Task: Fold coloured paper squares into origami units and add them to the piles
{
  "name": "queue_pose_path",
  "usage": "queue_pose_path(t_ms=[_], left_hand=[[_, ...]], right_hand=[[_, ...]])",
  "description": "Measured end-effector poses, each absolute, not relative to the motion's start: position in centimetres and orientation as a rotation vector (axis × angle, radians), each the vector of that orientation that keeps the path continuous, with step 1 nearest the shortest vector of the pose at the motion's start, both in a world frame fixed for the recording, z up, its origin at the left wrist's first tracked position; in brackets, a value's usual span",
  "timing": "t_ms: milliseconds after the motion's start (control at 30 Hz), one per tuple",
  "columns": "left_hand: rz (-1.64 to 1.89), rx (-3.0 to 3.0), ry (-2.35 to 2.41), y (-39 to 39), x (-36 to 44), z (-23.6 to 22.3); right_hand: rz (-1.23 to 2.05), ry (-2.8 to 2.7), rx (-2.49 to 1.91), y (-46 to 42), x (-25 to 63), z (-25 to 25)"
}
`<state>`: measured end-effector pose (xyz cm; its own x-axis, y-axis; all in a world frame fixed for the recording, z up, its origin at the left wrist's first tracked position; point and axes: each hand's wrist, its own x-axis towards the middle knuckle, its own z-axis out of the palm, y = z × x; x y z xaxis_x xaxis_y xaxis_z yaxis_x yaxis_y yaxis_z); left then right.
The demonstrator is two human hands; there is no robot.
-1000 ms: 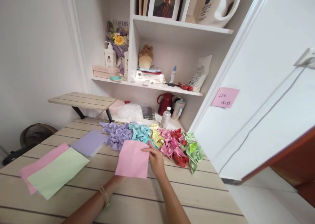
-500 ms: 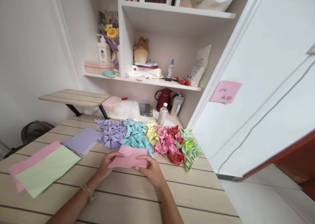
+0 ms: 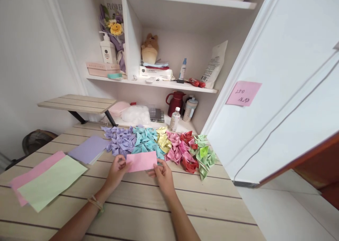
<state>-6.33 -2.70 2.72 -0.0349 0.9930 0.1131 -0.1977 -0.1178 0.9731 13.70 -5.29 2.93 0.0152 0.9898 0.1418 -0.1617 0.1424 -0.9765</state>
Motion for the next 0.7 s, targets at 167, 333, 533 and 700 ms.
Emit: queue_pose_path(t_ms=[167, 333, 533, 700], left_hand=[[1.389, 1.099, 0.936, -3.3, -6.1, 3.2], [1.18, 1.193, 0.758, -4.1, -5.6, 3.1], [1.164, 1.387, 0.958, -4.0, -6.2, 2.8], [1.12, 1.45, 0.979, -4.2, -6.3, 3.1]], right_hand=[[1.04, -1.169, -1.026, -5.8, 12.9, 2.4], [0.892, -1.298, -1.067, -6.4, 12.4, 2.1], [0.75, -1.718, -0.994, -6.5, 12.7, 2.5], [0.744, -1.605, -1.043, -6.3, 13.1, 3.0]])
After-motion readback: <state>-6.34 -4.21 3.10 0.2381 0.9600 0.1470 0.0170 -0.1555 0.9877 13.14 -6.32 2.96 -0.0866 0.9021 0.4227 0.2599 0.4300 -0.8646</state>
